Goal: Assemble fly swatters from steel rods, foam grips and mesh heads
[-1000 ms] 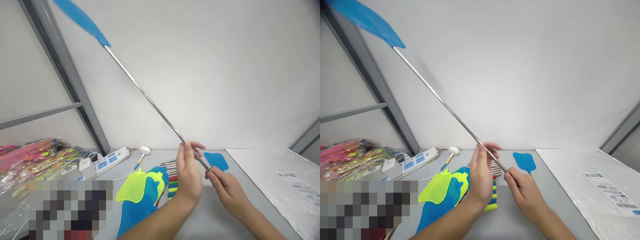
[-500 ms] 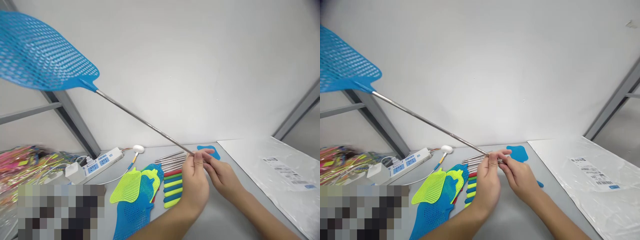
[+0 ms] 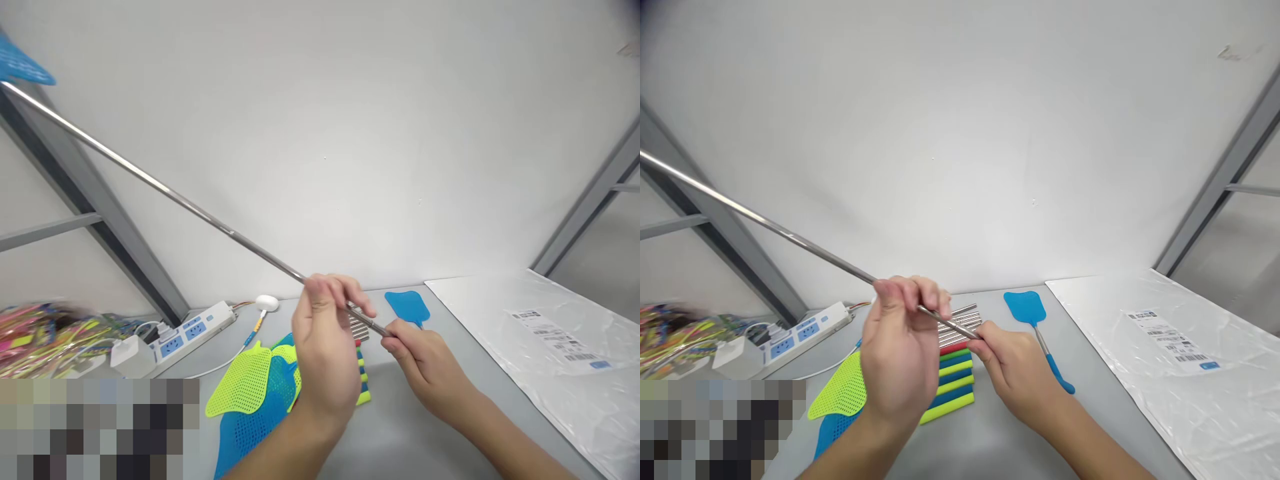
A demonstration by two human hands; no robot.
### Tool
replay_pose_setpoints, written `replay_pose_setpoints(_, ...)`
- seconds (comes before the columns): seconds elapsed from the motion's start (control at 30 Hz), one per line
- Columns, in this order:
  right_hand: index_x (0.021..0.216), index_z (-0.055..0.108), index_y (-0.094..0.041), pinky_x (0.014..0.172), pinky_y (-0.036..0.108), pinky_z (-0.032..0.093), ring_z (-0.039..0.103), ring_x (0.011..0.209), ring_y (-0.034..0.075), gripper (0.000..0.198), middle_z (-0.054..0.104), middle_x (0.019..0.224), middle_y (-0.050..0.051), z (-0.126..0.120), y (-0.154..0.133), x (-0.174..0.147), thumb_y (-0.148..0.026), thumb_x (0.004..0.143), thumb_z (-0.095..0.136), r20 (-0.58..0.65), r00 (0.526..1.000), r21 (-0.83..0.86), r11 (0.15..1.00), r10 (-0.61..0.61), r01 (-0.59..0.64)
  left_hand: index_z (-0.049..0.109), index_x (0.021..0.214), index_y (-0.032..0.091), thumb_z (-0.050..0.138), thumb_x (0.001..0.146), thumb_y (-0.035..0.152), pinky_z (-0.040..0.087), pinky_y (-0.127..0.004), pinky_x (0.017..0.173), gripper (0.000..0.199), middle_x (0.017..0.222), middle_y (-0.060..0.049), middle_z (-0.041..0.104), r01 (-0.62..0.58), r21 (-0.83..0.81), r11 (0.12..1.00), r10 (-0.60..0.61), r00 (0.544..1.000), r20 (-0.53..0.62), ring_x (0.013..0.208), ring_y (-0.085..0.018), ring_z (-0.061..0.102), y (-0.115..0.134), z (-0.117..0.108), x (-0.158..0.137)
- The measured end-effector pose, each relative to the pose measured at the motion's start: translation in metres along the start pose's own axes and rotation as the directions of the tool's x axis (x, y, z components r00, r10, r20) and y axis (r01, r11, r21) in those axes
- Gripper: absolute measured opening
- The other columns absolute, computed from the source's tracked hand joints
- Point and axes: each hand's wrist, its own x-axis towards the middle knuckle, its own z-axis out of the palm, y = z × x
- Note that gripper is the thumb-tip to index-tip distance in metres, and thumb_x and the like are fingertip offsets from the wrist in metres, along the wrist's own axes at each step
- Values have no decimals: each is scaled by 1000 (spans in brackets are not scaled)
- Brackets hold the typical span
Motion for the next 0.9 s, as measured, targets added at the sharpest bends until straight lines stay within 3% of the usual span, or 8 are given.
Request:
replay_pose_setpoints(0.1, 81, 43, -23, 52, 24, 26, 40, 53, 12, 29, 47, 65, -5, 0, -1, 1, -38, 103, 31, 55, 998, -4, 1000, -4, 5, 43, 66, 18, 36, 99, 41, 43, -25, 59, 41, 63, 4, 39, -61, -88, 994, 52, 994, -91, 49, -7, 38, 20, -1, 15)
replay_pose_setpoints(0.23, 79, 41, -24, 51, 25, 26, 42, 54, 12, 32, 48, 65, -5, -1, -5, 2, -41, 103, 29, 134, 991, -6, 1000, 21, -20, 39, 63, 18, 39, 98, 43, 28, -21, 43, 43, 59, 6, 23, -116, -108, 987, 95, 978, -183, 45, -6, 21, 47, -6, 31)
replay_pose_setpoints(0.4, 79, 40, -24, 51, 25, 27, 43, 53, 13, 33, 50, 65, -5, -2, -6, 2, -42, 103, 27, 192, 981, -32, 999, 13, -7, 38, 61, 19, 39, 98, 42, 14, -22, 37, 44, 58, 6, 17, -203, -76, 976, 184, 962, -203, 44, -7, 12, 71, -16, 39)
replay_pose_setpoints(0.53, 77, 39, -24, 51, 26, 27, 44, 53, 13, 32, 51, 65, -4, -4, -2, 2, -42, 102, 29, 218, 976, -74, 997, 16, 0, 36, 61, 19, 34, 100, 41, 12, -23, 36, 45, 57, 6, 15, -234, -81, 969, 209, 948, -240, 44, -7, 9, 77, -18, 43)
replay_pose_setpoints(0.63, 76, 40, -24, 51, 26, 27, 44, 53, 13, 33, 50, 63, -4, -7, 7, 3, -40, 102, 29, 190, 982, -102, 995, 21, -2, 36, 62, 18, 34, 100, 40, 14, -21, 37, 44, 58, 6, 17, -237, -121, 964, 195, 939, -284, 44, -7, 13, 68, -15, 45)
replay_pose_setpoints(0.77, 74, 40, -23, 50, 27, 26, 41, 50, 13, 33, 45, 59, -4, -8, 15, 2, -38, 102, 30, 123, 992, -117, 993, 32, -18, 40, 69, 20, 41, 97, 45, 20, -20, 40, 38, 61, 5, 28, -225, -184, 957, 158, 935, -319, 45, -6, 22, 30, -2, 33)
replay_pose_setpoints(0.9, 73, 37, -23, 51, 27, 25, 39, 50, 13, 33, 42, 58, -4, -5, 16, 1, -38, 102, 30, 113, 993, -118, 993, 26, -13, 33, 66, 20, 43, 93, 55, 23, -20, 42, 46, 57, 6, 26, 68, -267, 961, -121, 975, -187, 45, -7, 21, -16, 10, 8)
